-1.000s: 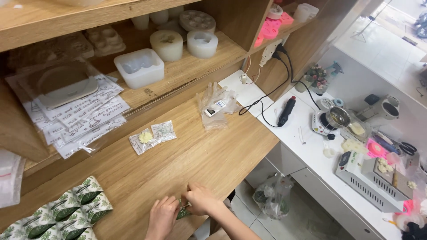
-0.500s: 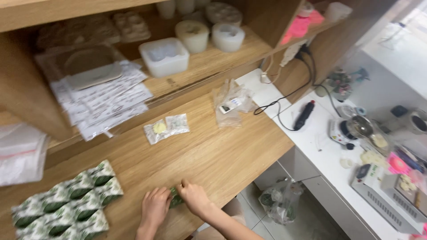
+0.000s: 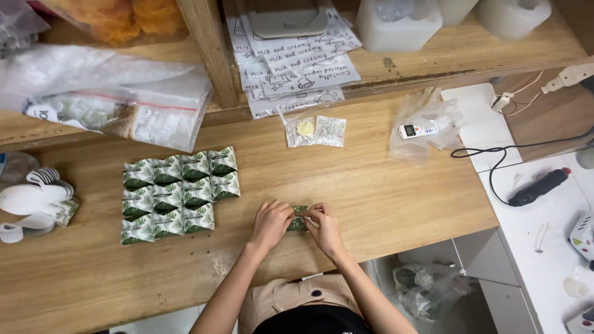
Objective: Assembling and folding small decorative paper gift boxes with patterned covers.
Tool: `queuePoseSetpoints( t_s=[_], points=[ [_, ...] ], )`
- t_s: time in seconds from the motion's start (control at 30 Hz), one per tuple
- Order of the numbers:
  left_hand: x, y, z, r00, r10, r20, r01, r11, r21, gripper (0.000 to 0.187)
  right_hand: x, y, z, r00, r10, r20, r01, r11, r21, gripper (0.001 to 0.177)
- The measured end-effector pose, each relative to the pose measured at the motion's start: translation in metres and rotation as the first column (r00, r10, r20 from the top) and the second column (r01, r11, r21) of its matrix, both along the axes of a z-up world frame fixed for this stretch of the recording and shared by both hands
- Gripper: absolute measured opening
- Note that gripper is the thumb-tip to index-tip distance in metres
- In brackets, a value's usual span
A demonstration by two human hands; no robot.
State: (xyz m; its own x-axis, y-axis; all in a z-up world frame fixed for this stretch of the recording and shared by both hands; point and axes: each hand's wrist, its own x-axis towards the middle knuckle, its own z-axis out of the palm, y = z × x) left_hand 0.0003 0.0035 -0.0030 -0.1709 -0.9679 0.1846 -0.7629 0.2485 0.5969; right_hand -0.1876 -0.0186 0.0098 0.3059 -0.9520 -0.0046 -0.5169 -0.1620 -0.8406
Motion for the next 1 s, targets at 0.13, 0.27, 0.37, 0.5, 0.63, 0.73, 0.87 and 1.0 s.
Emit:
queuePoseSetpoints(
  t_s=[0.13,0.27,0.37,0.5,0.63,0.73,0.87,1.0],
  points=[
    [0.003,0.002,0.003,0.996,0.041,0.073,-0.048,0.994,0.098,0.009,-0.002,-0.007,-0.010,1.000,0.011,0.025,-0.009,0.996,-0.087,0.019],
    [0.002,0.010,0.021,0.984,0.158,0.083,-0.155,0.987,-0.036,0.052,-0.003,-0.009,-0.013,0.998,0.059,0.029,-0.057,0.996,-0.074,0.018],
    [0.002,0.024,0.016,0.911,0.394,-0.120,-0.377,0.915,0.140,0.095,-0.003,-0.013,-0.011,0.999,0.041,0.034,-0.042,0.999,0.018,0.019],
    [-0.002,0.053,-0.064,0.736,0.554,-0.389,-0.468,0.832,0.298,0.097,-0.004,-0.013,-0.019,0.999,0.046,0.005,-0.046,0.998,-0.041,0.020],
    [-0.005,0.057,-0.076,0.584,0.529,-0.615,-0.274,0.842,0.465,0.084,-0.004,-0.010,-0.021,0.999,0.049,-0.018,-0.050,0.996,-0.072,0.017],
    [-0.014,0.052,-0.099,0.471,0.506,-0.722,-0.188,0.858,0.478,0.077,-0.002,-0.010,-0.018,0.998,0.058,-0.013,-0.059,0.996,-0.072,0.016],
    [-0.025,0.047,-0.083,0.471,0.459,-0.753,-0.169,0.885,0.434,0.074,0.000,-0.012,-0.014,0.997,0.063,-0.052,-0.067,0.994,-0.081,0.017],
    [-0.029,0.046,-0.056,0.659,0.400,-0.637,-0.206,0.910,0.359,0.067,0.001,-0.010,-0.014,0.998,0.042,-0.055,-0.045,0.996,-0.071,0.018]
  ],
)
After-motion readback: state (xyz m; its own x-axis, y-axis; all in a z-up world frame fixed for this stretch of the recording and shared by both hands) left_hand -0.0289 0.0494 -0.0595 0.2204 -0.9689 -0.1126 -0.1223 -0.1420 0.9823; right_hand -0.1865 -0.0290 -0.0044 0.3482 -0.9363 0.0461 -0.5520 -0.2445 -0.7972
